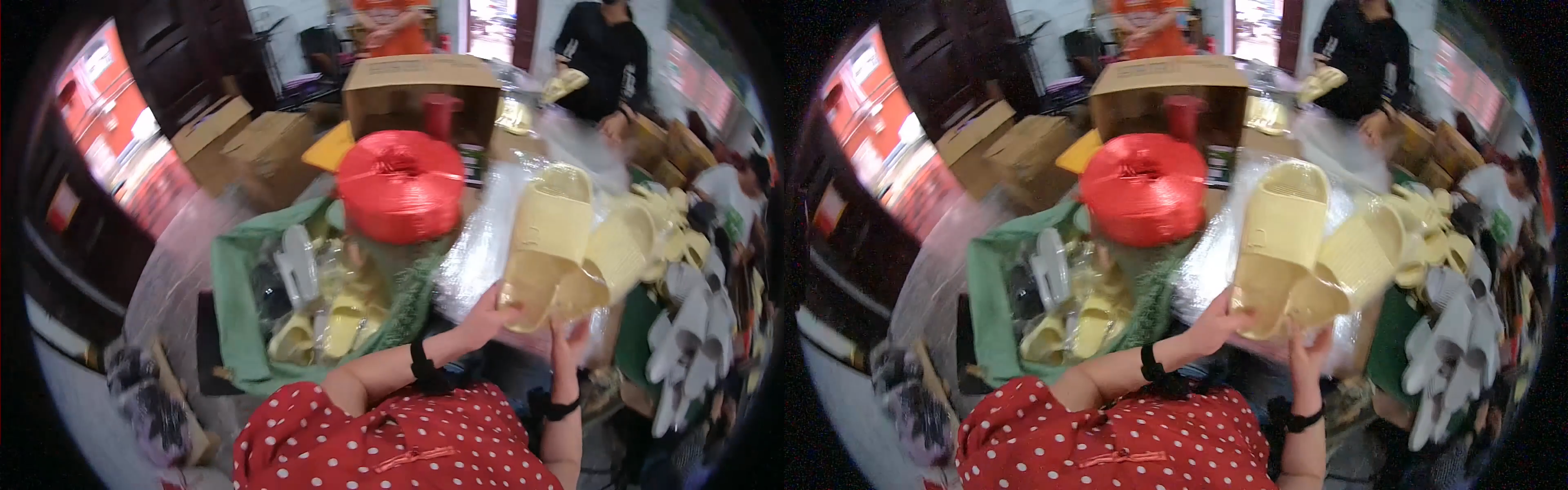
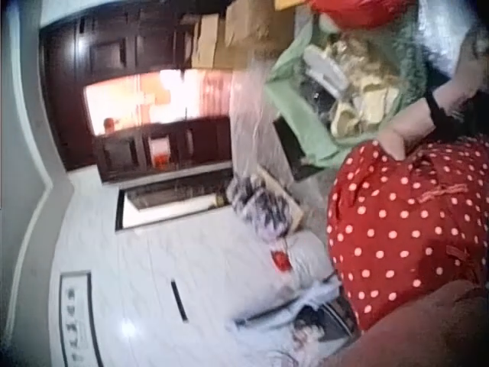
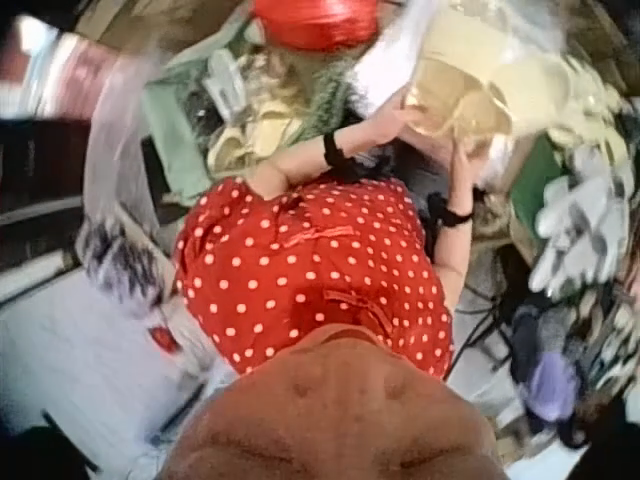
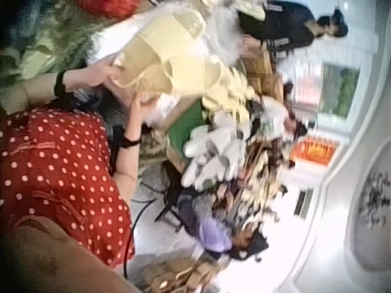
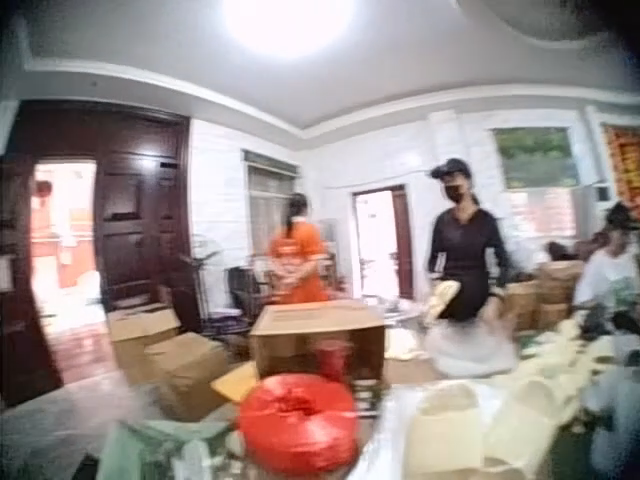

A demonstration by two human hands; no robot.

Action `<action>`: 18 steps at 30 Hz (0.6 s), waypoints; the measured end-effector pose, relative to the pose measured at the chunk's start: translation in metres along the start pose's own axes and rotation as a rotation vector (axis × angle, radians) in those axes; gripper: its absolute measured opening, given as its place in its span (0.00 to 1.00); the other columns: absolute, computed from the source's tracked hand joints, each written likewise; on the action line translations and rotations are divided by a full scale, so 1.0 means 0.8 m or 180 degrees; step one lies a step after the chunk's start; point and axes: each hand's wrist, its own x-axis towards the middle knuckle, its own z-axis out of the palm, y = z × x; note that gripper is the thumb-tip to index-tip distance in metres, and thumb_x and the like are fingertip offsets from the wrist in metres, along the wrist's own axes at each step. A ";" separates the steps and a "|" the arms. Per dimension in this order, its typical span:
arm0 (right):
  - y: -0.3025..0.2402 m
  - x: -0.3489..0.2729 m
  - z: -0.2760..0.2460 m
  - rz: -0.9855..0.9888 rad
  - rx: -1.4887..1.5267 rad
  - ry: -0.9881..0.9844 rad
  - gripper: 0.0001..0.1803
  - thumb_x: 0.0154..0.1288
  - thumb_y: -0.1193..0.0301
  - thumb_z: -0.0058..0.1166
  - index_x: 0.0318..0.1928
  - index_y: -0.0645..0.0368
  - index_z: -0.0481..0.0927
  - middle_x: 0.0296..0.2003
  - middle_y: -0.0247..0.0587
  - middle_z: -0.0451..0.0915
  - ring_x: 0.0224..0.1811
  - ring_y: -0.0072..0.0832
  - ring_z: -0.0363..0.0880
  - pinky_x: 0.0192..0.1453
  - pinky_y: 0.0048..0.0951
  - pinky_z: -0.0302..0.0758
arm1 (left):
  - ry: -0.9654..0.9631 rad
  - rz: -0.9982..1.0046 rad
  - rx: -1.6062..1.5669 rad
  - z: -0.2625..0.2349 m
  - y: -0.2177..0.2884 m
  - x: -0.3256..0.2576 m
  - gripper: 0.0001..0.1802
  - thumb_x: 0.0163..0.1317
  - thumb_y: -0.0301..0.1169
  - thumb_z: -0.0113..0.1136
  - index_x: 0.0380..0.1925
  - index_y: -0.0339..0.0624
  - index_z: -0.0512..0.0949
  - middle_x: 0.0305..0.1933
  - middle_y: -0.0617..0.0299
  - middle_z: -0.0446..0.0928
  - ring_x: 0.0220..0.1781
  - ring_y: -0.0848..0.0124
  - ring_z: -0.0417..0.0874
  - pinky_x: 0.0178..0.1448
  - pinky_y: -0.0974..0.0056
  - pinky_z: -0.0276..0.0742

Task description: The recorder is inspecting and packing pairs of sandals into clear plastic bags in a shoe manufacturing facility.

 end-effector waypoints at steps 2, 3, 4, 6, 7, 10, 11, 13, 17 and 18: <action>0.004 0.000 -0.012 -0.0710 -0.0606 -0.0415 0.40 0.59 0.71 0.65 0.70 0.64 0.63 0.69 0.53 0.64 0.72 0.43 0.59 0.77 0.44 0.53 | 0.0362 0.0128 0.0006 -0.023 0.019 -0.019 0.27 0.61 0.20 0.59 0.62 0.38 0.71 0.54 0.61 0.79 0.54 0.73 0.78 0.60 0.64 0.74; 0.015 0.002 -0.021 -0.0928 -0.1047 -0.0579 0.42 0.59 0.68 0.65 0.71 0.64 0.62 0.70 0.55 0.61 0.74 0.46 0.57 0.78 0.45 0.50 | 0.0393 0.0292 0.0065 -0.047 0.040 -0.032 0.26 0.62 0.21 0.60 0.62 0.38 0.71 0.54 0.61 0.79 0.54 0.73 0.78 0.60 0.64 0.75; -0.010 0.011 -0.015 -0.1063 -0.1353 -0.0821 0.42 0.59 0.66 0.64 0.71 0.64 0.62 0.70 0.56 0.62 0.73 0.50 0.58 0.78 0.47 0.51 | 0.0425 0.0440 0.0138 -0.073 0.060 -0.053 0.25 0.63 0.23 0.62 0.61 0.38 0.71 0.54 0.61 0.79 0.54 0.73 0.79 0.60 0.63 0.75; -0.020 0.021 -0.010 -0.1158 -0.1889 -0.0848 0.41 0.60 0.63 0.64 0.70 0.64 0.63 0.68 0.57 0.64 0.72 0.54 0.59 0.76 0.49 0.54 | 0.1482 0.1261 0.1439 -0.151 0.073 -0.091 0.22 0.67 0.24 0.61 0.60 0.38 0.73 0.54 0.60 0.80 0.53 0.69 0.80 0.58 0.62 0.78; -0.002 0.024 -0.012 -0.1102 -0.1870 -0.0810 0.41 0.60 0.63 0.64 0.70 0.64 0.63 0.68 0.57 0.64 0.72 0.54 0.59 0.76 0.49 0.54 | 0.1410 0.1253 0.1068 -0.175 0.107 -0.108 0.20 0.67 0.24 0.61 0.59 0.38 0.74 0.54 0.59 0.79 0.52 0.68 0.81 0.57 0.62 0.79; 0.024 0.025 -0.012 -0.0974 -0.2296 -0.0701 0.38 0.59 0.63 0.65 0.67 0.64 0.68 0.65 0.58 0.67 0.69 0.54 0.62 0.73 0.49 0.58 | 0.2806 0.1553 0.1330 -0.238 0.175 -0.152 0.22 0.67 0.25 0.60 0.60 0.37 0.71 0.58 0.55 0.77 0.56 0.66 0.78 0.60 0.60 0.74; 0.021 0.026 -0.005 -0.0978 -0.2247 -0.0710 0.38 0.59 0.63 0.65 0.67 0.64 0.68 0.65 0.58 0.67 0.69 0.54 0.62 0.73 0.49 0.58 | 0.3285 0.1726 0.1609 -0.294 0.179 -0.182 0.22 0.67 0.25 0.60 0.60 0.35 0.70 0.59 0.54 0.76 0.57 0.65 0.77 0.62 0.60 0.72; 0.020 0.027 0.001 -0.1207 -0.2293 -0.0766 0.35 0.60 0.63 0.65 0.64 0.65 0.70 0.64 0.58 0.68 0.68 0.53 0.64 0.72 0.49 0.60 | 0.4168 0.1489 0.1604 -0.361 0.182 -0.219 0.23 0.65 0.25 0.60 0.59 0.31 0.69 0.55 0.52 0.77 0.54 0.63 0.78 0.62 0.60 0.71; 0.024 0.026 0.003 -0.1275 -0.2314 -0.0650 0.32 0.59 0.63 0.65 0.62 0.66 0.73 0.63 0.58 0.69 0.67 0.53 0.65 0.71 0.48 0.61 | 0.3391 0.0487 0.1342 -0.404 0.153 -0.246 0.23 0.63 0.24 0.56 0.59 0.30 0.70 0.54 0.52 0.78 0.51 0.60 0.83 0.51 0.57 0.81; 0.023 0.024 0.002 -0.1213 -0.2278 -0.0668 0.32 0.59 0.63 0.65 0.61 0.65 0.73 0.63 0.57 0.69 0.67 0.53 0.65 0.71 0.49 0.61 | 0.3263 -0.0012 0.1246 -0.408 0.137 -0.237 0.23 0.64 0.25 0.54 0.59 0.33 0.71 0.53 0.52 0.79 0.50 0.58 0.84 0.47 0.55 0.85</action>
